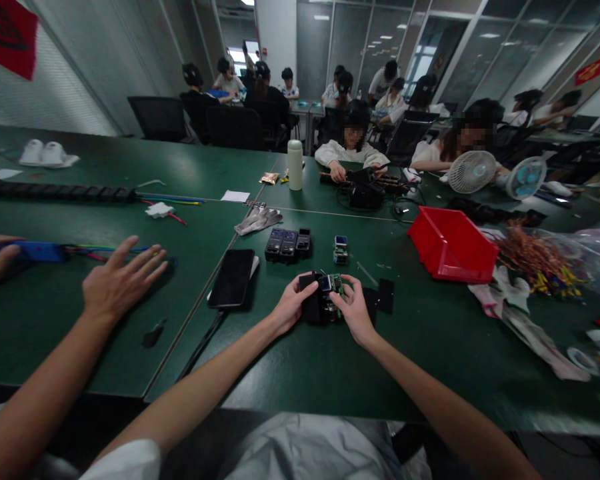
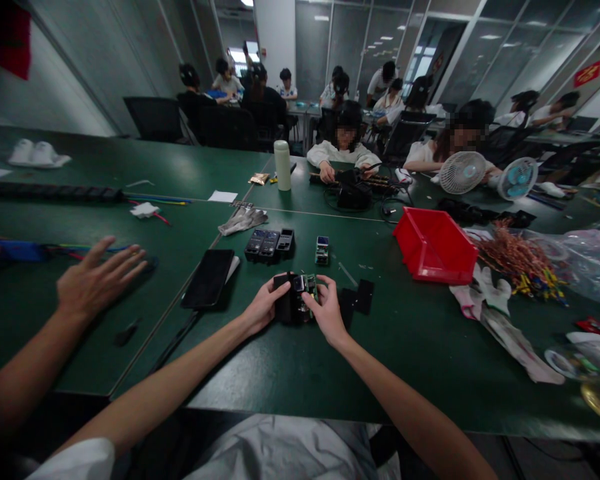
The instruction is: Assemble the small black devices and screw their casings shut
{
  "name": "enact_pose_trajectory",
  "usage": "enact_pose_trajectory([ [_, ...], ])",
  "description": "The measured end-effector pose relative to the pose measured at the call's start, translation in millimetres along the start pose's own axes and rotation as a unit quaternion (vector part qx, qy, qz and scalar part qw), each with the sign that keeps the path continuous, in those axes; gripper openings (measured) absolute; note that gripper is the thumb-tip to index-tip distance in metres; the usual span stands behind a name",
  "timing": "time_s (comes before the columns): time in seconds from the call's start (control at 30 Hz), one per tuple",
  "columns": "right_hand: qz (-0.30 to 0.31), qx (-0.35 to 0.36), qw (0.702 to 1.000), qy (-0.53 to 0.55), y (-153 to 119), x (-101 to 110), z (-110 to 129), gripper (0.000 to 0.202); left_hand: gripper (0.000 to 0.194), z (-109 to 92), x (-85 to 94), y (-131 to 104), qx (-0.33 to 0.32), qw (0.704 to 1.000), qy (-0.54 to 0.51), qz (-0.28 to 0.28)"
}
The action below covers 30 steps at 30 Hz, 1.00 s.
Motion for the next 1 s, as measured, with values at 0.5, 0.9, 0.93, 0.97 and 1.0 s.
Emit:
enact_pose_trajectory([
  [0.5, 0.005, 0.012, 1.0, -0.003, -1, 1, 1, 0.033, 0.038, -13, -7.1, -11, -0.035, 0.998, 0.047, -0.006],
  [0.9, -0.018, 0.052, 0.998, -0.004, -2, 1, 10, 0.037, 0.04, -14, -6.3, -13, -0.017, 0.998, 0.039, -0.037],
  [0.93, -0.018, 0.055, 0.998, -0.004, -1, 1, 10, 0.037, 0.04, -14, -5.6, -13, -0.019, 0.998, 0.042, -0.04],
  [0.97, -0.018, 0.058, 0.998, -0.003, -1, 1, 11, 0.037, 0.04, -14, -5.3, -13, -0.021, 0.998, 0.044, -0.042],
  [1.0, -0.016, 0.062, 0.998, -0.003, -1, 1, 11, 0.037, 0.041, -13, -5.4, -12, -0.023, 0.998, 0.043, -0.04],
])
Point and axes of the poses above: each hand's wrist, its own y-axis towards the middle knuckle, its own x-axis out of the back of the hand, z = x × y, the point moved 9 cm from there along y, towards the middle knuckle, and after that the axes turned 11 degrees about -z, right-handed, at the moved point
